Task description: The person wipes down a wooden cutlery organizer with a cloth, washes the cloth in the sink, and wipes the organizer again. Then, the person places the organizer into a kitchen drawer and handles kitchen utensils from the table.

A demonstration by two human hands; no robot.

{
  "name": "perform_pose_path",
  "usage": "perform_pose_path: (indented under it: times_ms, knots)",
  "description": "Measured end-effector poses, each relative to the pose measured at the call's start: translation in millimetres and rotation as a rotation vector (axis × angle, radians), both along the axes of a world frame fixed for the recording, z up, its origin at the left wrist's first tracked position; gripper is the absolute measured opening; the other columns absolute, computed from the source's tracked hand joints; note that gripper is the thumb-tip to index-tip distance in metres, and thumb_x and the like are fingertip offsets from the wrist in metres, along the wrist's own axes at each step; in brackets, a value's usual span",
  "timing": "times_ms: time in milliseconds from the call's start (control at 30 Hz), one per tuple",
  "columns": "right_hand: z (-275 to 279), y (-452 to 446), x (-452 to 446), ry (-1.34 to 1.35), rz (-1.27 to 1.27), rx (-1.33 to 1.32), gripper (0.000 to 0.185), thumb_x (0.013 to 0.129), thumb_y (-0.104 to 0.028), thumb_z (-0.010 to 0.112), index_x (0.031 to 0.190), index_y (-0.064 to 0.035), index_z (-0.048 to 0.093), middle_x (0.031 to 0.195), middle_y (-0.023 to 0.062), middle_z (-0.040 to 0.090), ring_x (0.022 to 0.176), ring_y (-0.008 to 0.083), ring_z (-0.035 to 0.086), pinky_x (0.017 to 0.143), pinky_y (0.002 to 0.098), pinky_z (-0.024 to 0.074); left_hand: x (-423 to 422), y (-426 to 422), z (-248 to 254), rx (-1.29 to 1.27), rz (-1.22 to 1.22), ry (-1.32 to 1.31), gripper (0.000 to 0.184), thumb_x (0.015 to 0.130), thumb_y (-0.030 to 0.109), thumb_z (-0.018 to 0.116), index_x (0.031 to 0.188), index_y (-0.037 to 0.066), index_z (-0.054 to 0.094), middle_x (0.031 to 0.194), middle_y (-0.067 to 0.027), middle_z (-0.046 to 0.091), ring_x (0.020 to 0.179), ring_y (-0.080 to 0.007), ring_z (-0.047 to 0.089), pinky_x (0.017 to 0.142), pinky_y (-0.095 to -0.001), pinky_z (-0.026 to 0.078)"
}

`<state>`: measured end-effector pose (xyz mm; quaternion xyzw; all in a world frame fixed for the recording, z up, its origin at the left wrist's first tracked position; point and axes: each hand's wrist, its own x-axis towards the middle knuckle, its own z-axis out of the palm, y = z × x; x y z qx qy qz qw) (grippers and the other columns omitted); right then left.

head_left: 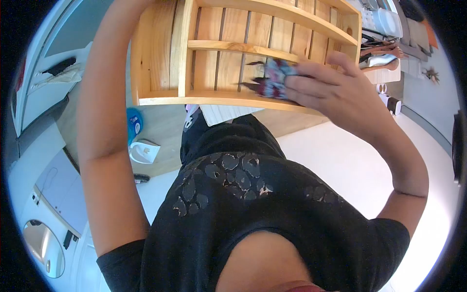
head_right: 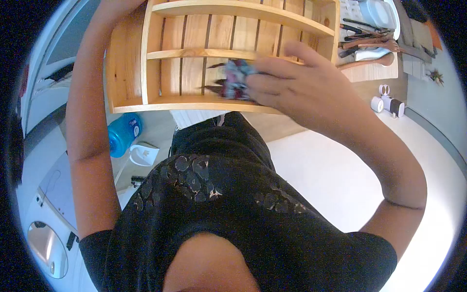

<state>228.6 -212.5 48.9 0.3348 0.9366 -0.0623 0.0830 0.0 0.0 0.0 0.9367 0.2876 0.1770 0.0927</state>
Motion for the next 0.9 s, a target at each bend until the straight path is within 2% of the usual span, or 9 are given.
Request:
perform_pose_path:
  times_ms: [167, 300, 433, 500, 533, 700, 800, 833, 900]
  knots:
    - [6.3, -15.0, 16.2, -0.184, -0.178, -0.125, 0.021, 0.069, -0.013, 0.060, 0.090, -0.0172, 0.064, 0.105, -0.0092, 0.057, 0.108, 0.0128, 0.046, 0.092, 0.0330, 0.0336, 4.5, -5.4, 5.4, 0.026, 0.044, 0.021, 0.027, 0.085, 0.028, 0.050, 0.090, 0.004, 0.062, 0.085, -0.0124, 0.062, 0.081, -0.0286, 0.060, 0.070, -0.0358, 0.047]
    - [21.0, -18.9, 39.7, 0.090, -0.231, -0.080, 0.022, 0.071, -0.011, 0.058, 0.093, -0.0122, 0.062, 0.098, -0.0037, 0.059, 0.105, 0.0175, 0.049, 0.090, 0.0313, 0.0367, 5.2, -9.8, 12.0, -0.023, 0.022, -0.019, 0.026, 0.084, 0.027, 0.051, 0.088, 0.003, 0.063, 0.084, -0.0127, 0.062, 0.080, -0.0289, 0.060, 0.070, -0.0361, 0.047]
    - [72.7, -66.3, 80.0, 0.740, -0.939, -0.239, 0.029, 0.076, 0.007, 0.052, 0.103, -0.0025, 0.055, 0.106, 0.0089, 0.056, 0.103, 0.0204, 0.053, 0.090, 0.0349, 0.0419, -1.8, 6.2, -3.8, -0.037, 0.020, -0.024, 0.023, 0.082, 0.024, 0.052, 0.080, 0.004, 0.063, 0.077, -0.0122, 0.062, 0.077, -0.0291, 0.060, 0.068, -0.0371, 0.047]
    - [80.7, -96.1, 81.5, 0.878, -1.043, -0.154, 0.031, 0.079, 0.007, 0.052, 0.109, -0.0011, 0.051, 0.110, 0.0091, 0.055, 0.106, 0.0186, 0.051, 0.091, 0.0324, 0.0416, -9.0, 16.2, -21.5, -0.163, 0.043, 0.061, 0.040, 0.090, 0.042, 0.047, 0.114, 0.012, 0.057, 0.102, -0.0096, 0.063, 0.094, -0.0200, 0.060, 0.083, -0.0310, 0.044]
    - [79.9, -110.0, 79.5, 1.028, -1.124, -0.079, 0.033, 0.082, 0.008, 0.052, 0.114, 0.0002, 0.046, 0.114, 0.0094, 0.053, 0.108, 0.0168, 0.050, 0.092, 0.0299, 0.0413, -9.0, 9.3, -23.3, -0.217, 0.119, 0.036, 0.038, 0.090, 0.041, 0.047, 0.109, 0.010, 0.059, 0.097, -0.0086, 0.063, 0.090, -0.0196, 0.061, 0.080, -0.0290, 0.044]
    - [33.8, -121.8, 31.6, 1.262, -1.286, 0.242, 0.033, 0.086, 0.006, 0.051, 0.117, -0.0008, 0.040, 0.115, 0.0130, 0.053, 0.106, 0.0175, 0.052, 0.091, 0.0313, 0.0424, -4.9, 19.4, -21.0, -0.246, 0.137, 0.076, 0.037, 0.090, 0.041, 0.048, 0.108, 0.011, 0.059, 0.092, -0.0076, 0.064, 0.087, -0.0184, 0.061, 0.078, -0.0284, 0.045]
    - [3.6, -106.7, -2.6, 1.385, -1.067, 0.386, 0.035, 0.085, 0.010, 0.047, 0.113, -0.0069, 0.035, 0.122, 0.0184, 0.048, 0.101, 0.0172, 0.053, 0.083, 0.0292, 0.0481, -2.9, 20.0, -19.0, -0.268, 0.111, 0.071, 0.036, 0.091, 0.041, 0.047, 0.108, 0.011, 0.059, 0.090, -0.0072, 0.064, 0.085, -0.0178, 0.061, 0.076, -0.0281, 0.045]
    - [-7.8, -100.2, -5.8, 1.252, -0.997, 0.484, 0.033, 0.082, 0.011, 0.050, 0.108, -0.0065, 0.042, 0.114, 0.0154, 0.054, 0.097, 0.0191, 0.054, 0.081, 0.0322, 0.0455, -2.7, 19.6, -17.6, -0.275, 0.116, 0.085, 0.036, 0.091, 0.041, 0.047, 0.107, 0.012, 0.060, 0.089, -0.0070, 0.064, 0.084, -0.0175, 0.061, 0.076, -0.0279, 0.045]
    - [7.2, -89.7, -13.2, 0.373, -1.045, 0.408, 0.017, 0.079, 0.001, 0.057, 0.093, -0.0052, 0.052, 0.096, 0.0112, 0.060, 0.094, 0.0269, 0.056, 0.084, 0.0376, 0.0422, -1.4, 17.7, -14.7, -0.276, 0.103, 0.063, 0.036, 0.091, 0.041, 0.047, 0.107, 0.011, 0.059, 0.088, -0.0070, 0.063, 0.083, -0.0176, 0.061, 0.075, -0.0282, 0.045]
